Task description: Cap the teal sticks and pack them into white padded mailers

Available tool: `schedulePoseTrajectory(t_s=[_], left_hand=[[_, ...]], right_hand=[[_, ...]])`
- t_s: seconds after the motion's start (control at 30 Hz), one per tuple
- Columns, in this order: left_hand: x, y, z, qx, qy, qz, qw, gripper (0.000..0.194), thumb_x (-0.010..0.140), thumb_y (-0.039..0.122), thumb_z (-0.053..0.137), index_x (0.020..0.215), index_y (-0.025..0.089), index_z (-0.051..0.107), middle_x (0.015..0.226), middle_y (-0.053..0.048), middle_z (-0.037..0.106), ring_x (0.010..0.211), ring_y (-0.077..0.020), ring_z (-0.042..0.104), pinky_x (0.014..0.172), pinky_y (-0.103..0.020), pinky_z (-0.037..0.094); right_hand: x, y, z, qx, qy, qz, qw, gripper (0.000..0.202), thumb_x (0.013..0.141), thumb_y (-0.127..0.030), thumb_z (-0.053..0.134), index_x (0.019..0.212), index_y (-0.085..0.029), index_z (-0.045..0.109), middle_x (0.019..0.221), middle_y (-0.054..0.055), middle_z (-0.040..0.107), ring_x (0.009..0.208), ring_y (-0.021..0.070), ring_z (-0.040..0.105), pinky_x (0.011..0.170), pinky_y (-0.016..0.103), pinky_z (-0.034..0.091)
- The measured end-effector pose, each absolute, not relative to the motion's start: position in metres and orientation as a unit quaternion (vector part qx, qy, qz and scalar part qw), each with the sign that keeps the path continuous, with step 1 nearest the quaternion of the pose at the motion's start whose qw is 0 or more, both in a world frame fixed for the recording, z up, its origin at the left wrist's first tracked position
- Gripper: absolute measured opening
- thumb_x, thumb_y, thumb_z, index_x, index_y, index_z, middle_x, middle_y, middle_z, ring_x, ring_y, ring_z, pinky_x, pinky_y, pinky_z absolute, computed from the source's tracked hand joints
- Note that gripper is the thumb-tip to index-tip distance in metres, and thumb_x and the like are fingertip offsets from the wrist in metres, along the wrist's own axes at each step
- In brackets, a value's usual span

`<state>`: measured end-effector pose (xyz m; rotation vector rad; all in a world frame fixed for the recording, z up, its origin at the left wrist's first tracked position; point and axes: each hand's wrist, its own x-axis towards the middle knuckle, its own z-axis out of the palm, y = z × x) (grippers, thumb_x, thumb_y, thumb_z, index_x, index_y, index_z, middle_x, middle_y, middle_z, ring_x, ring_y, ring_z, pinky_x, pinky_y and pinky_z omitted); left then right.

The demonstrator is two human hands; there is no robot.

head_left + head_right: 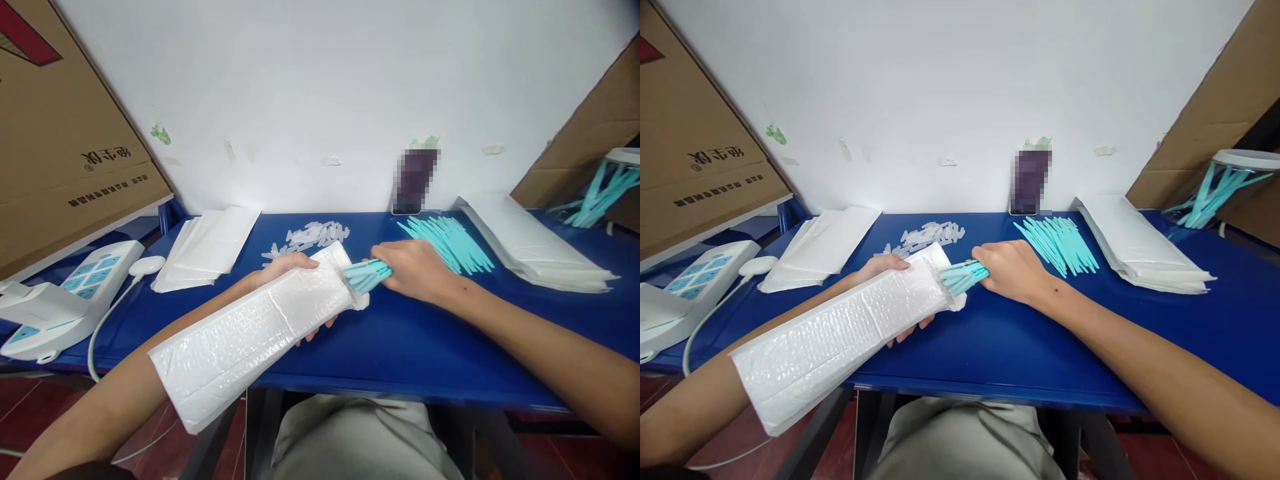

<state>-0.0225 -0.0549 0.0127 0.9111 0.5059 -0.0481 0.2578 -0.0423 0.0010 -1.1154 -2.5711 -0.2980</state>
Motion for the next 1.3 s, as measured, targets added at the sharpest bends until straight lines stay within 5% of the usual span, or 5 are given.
schedulePoseTrajectory(t_s=[0.33,0.57,0.9,1.3], left_hand=[[-0.011,-0.051,-0.002,0.425,0.147,-0.044,0.892,0.078,0.078,0.069,0.045,0.114,0.002,0.062,0.105,-0.02,0.068,0.081,-0.0286,0.069,0.069,-0.04,0.06],[-0.017,-0.054,-0.002,0.422,0.15,-0.018,0.894,0.066,0.07,0.046,0.06,0.124,0.007,0.057,0.105,-0.017,0.066,0.077,-0.0259,0.067,0.065,-0.038,0.059],[-0.012,-0.056,-0.001,0.432,0.158,0.001,0.888,0.068,0.069,0.055,0.062,0.118,0.007,0.062,0.102,-0.016,0.068,0.075,-0.0256,0.067,0.063,-0.037,0.058],[-0.009,-0.065,0.016,0.588,0.263,0.119,0.756,0.042,0.072,0.042,0.081,0.096,0.01,0.069,0.084,-0.009,0.073,0.062,-0.0162,0.063,0.054,-0.025,0.05]], right_hand=[[0.224,-0.063,0.004,-0.317,-0.876,-0.305,0.2,0.026,0.087,-0.002,0.049,0.07,-0.018,0.061,0.062,0.003,0.062,0.054,0.0159,0.044,0.056,0.033,0.018],[0.23,-0.042,0.01,-0.29,-0.894,-0.282,0.191,0.019,0.089,-0.009,0.051,0.077,-0.018,0.063,0.063,0.002,0.061,0.053,0.0145,0.041,0.055,0.032,0.017],[0.25,-0.031,0.015,-0.204,-0.871,-0.393,0.214,0.026,0.093,-0.006,0.05,0.076,-0.019,0.064,0.064,0.001,0.061,0.057,0.0153,0.043,0.058,0.032,0.024],[0.183,-0.078,0.082,-0.189,-0.925,-0.328,-0.033,0.024,0.095,-0.002,0.042,0.1,-0.013,0.063,0.092,0.011,0.067,0.077,0.0194,0.061,0.06,0.032,0.033]])
